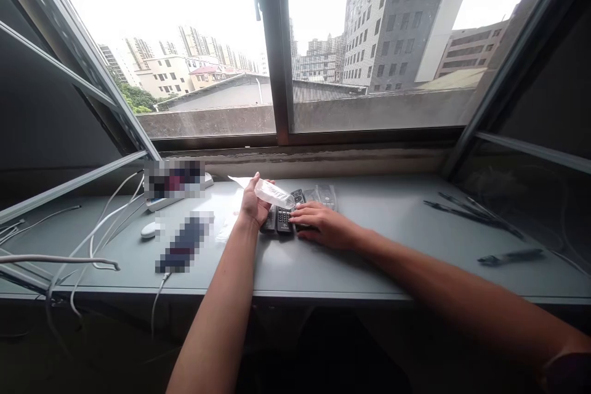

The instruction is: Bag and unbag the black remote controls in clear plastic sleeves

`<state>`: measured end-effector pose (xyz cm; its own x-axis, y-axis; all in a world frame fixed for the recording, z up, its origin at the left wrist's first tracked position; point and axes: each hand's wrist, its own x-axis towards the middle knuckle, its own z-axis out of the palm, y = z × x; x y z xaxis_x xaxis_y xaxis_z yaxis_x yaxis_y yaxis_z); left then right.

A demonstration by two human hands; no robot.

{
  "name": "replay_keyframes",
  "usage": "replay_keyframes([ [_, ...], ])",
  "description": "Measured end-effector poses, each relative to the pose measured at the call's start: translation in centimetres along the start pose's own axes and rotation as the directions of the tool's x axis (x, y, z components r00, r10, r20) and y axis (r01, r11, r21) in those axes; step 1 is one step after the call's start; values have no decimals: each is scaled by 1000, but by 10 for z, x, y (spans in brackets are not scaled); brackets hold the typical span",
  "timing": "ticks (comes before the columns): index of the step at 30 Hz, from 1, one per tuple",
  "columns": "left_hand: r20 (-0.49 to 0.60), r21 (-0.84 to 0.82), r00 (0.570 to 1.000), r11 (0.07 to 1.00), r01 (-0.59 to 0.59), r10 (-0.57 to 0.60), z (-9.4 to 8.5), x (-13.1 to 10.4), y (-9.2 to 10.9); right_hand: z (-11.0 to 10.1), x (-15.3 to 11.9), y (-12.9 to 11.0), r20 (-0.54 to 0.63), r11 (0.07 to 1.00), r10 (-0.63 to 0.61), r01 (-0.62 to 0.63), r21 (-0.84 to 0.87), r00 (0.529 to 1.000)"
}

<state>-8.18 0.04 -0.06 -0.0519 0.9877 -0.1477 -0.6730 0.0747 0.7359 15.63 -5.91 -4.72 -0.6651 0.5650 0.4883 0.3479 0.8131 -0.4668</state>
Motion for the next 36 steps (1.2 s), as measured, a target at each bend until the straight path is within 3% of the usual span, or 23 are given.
replay_keyframes([
  [4, 1, -20, 1000, 1000, -4, 4, 0, 0, 0, -4, 3, -4, -47, 999, -36, 37, 30, 998],
  [7, -2, -34, 1000, 999, 1, -1, 0, 1, 1, -10, 4, -17, -163, 992, 2, 19, 128, 987],
  [12, -15, -55, 1000, 998, -4, 3, 0, -1, 2, -18, 5, -30, -357, 899, 314, -154, 410, 880],
  [17, 11, -67, 1000, 998, -7, 8, 1, -5, 5, -26, 6, -19, -322, 665, 602, -237, 708, 730],
  [21, -6, -87, 1000, 996, -19, 18, 0, -4, 6, -35, 7, -12, -172, 356, 746, -167, 919, 643],
  [23, 5, -105, 1000, 994, -25, 26, 0, -3, 5, -38, 7, -14, -38, 188, 747, -156, 970, 664],
  [25, 12, -119, 1000, 993, -24, 26, 0, -3, 5, -40, 7, -20, 85, 64, 685, -176, 982, 723],
  [28, 15, -121, 1000, 993, -17, 19, 0, -3, 5, -41, 8, -28, 183, -36, 610, -203, 979, 771],
  [36, -3, -95, 1000, 995, -25, 25, 2, -5, 6, -40, 10, -29, 319, -258, 524, -210, 943, 790],
])
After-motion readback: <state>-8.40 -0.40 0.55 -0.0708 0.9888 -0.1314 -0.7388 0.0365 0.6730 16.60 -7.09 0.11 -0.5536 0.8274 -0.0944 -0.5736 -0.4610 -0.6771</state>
